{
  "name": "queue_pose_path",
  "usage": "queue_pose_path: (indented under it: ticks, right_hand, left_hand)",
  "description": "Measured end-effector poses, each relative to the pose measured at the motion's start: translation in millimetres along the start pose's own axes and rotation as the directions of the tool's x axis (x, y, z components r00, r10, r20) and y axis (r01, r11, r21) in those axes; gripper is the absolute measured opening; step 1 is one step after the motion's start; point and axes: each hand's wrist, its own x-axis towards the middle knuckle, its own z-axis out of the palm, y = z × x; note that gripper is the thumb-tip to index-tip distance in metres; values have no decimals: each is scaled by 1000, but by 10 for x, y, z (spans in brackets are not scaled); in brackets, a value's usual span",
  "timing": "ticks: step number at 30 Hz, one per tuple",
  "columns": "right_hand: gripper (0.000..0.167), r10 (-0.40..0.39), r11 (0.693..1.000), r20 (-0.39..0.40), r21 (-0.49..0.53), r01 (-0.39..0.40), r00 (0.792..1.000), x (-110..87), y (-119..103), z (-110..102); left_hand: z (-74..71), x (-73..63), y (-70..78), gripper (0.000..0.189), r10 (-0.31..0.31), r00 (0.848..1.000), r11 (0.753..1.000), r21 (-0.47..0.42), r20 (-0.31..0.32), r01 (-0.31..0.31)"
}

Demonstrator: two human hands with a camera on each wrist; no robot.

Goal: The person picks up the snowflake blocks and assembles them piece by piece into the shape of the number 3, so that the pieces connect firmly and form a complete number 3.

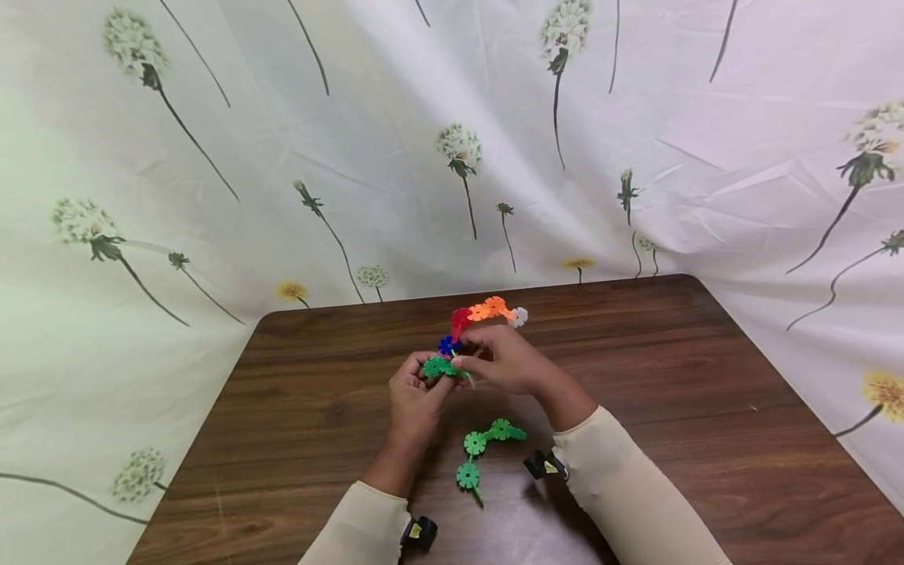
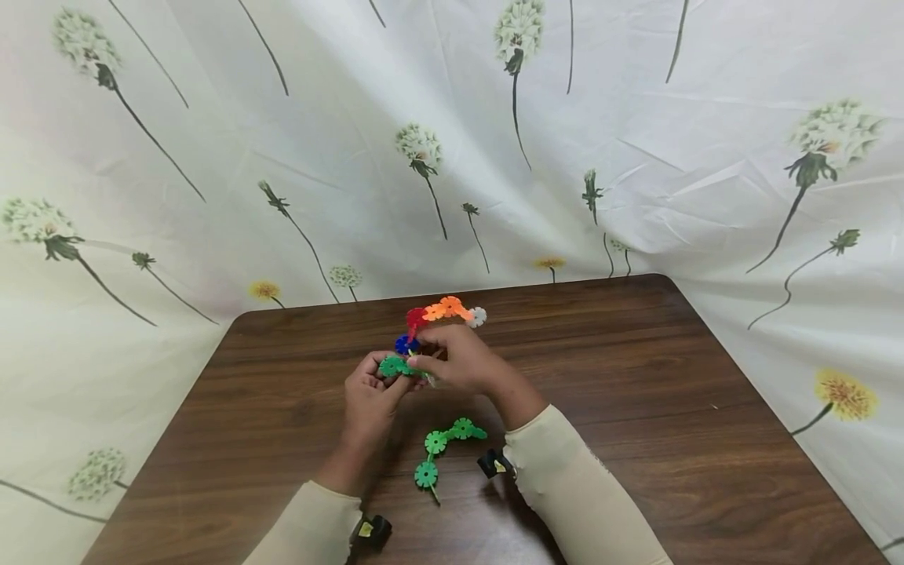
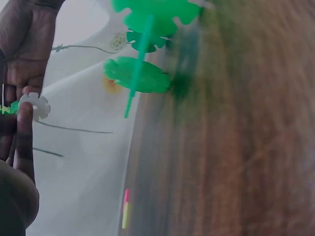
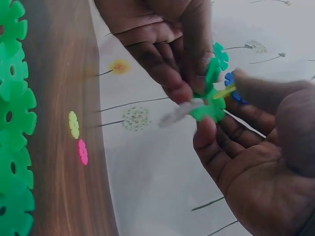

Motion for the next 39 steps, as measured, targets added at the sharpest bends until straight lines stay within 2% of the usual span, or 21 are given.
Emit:
queue_pose_path:
  ticks: [5, 8, 11, 13, 14, 15, 16, 17, 18, 20, 21, 22, 23, 24, 25, 29, 33, 35, 36, 37, 39]
  right_hand:
    - [22, 42, 998, 8, 56, -42, 999, 3, 45, 33]
    - [24, 73, 995, -6, 68, -73, 997, 8, 80, 53]
    - [19, 61, 992, -16, 109, -59, 998, 9, 121, 64]
    - [14, 54, 989, -27, 137, -50, 998, -3, 146, 49]
    - [12, 55, 987, -31, 152, -50, 998, -13, 157, 39]
    - [10, 54, 985, -35, 164, -48, 998, -22, 170, 26]
    - [9, 56, 984, -37, 172, -49, 998, -34, 175, 11]
    - [9, 62, 984, -37, 172, -55, 997, -45, 181, -5]
    - [8, 68, 983, -35, 174, -61, 997, -53, 180, -21]
    - [10, 83, 982, -37, 171, -76, 996, -78, 168, -46]
    - [11, 100, 982, -41, 163, -92, 994, -91, 160, -55]
    - [11, 115, 982, -43, 153, -107, 992, -105, 150, -62]
    - [12, 135, 982, -44, 141, -128, 990, -118, 145, -67]
    - [13, 165, 979, -47, 129, -158, 985, -133, 135, -71]
    - [13, 191, 975, -43, 124, -184, 981, -145, 132, -69]
    - [16, 217, 970, -2, 111, -216, 976, -153, 135, -39]
    - [15, 185, 976, -4, 121, -183, 983, -140, 146, -26]
    - [14, 188, 976, -14, 113, -185, 982, -135, 156, -32]
    - [14, 192, 976, -15, 110, -190, 981, -133, 160, -37]
    - [13, 202, 975, -16, 100, -200, 979, -133, 163, -43]
    - [14, 209, 974, -16, 91, -207, 978, -136, 165, -57]
  left_hand:
    - [-22, 24, 38, 49, -63, 998, 994, 88, -14, 64]
    - [-27, 41, 51, 59, -118, 993, 979, 164, -9, 117]
    - [-60, 44, 62, 67, -186, 982, 961, 210, 23, 177]
    - [-129, 20, 77, 64, -204, 976, 947, 268, 78, 177]
    - [-182, -9, 97, 60, -204, 971, 932, 329, 124, 154]
    - [-244, -45, 119, 55, -190, 962, 911, 400, 197, 98]
    - [-306, -94, 152, 50, -187, 942, 881, 472, 279, 36]
    - [-369, -148, 189, 44, -178, 910, 846, 530, 373, -52]
    - [-426, -204, 228, 39, -167, 866, 804, 574, 472, -157]
    - [-487, -308, 296, 37, -197, 747, 726, 606, 635, -323]
    - [-494, -345, 313, 38, -222, 686, 706, 600, 692, -377]
    - [-486, -372, 324, 39, -266, 640, 690, 606, 721, -396]
    - [-468, -385, 322, 38, -295, 607, 674, 611, 738, -415]
    - [-444, -389, 308, 38, -323, 587, 662, 621, 742, -420]
    - [-419, -386, 288, 36, -349, 577, 652, 633, 739, -416]
    - [-362, -356, 218, 19, -385, 578, 635, 661, 720, -400]
    - [-338, -330, 177, 8, -388, 559, 656, 646, 732, -391]
    - [-332, -316, 157, 8, -369, 555, 688, 620, 746, -376]
    - [-337, -308, 143, 7, -354, 561, 715, 603, 748, -353]
    - [-348, -300, 122, 7, -325, 577, 744, 579, 749, -333]
    - [-385, -280, 79, 7, -250, 632, 819, 508, 734, -266]
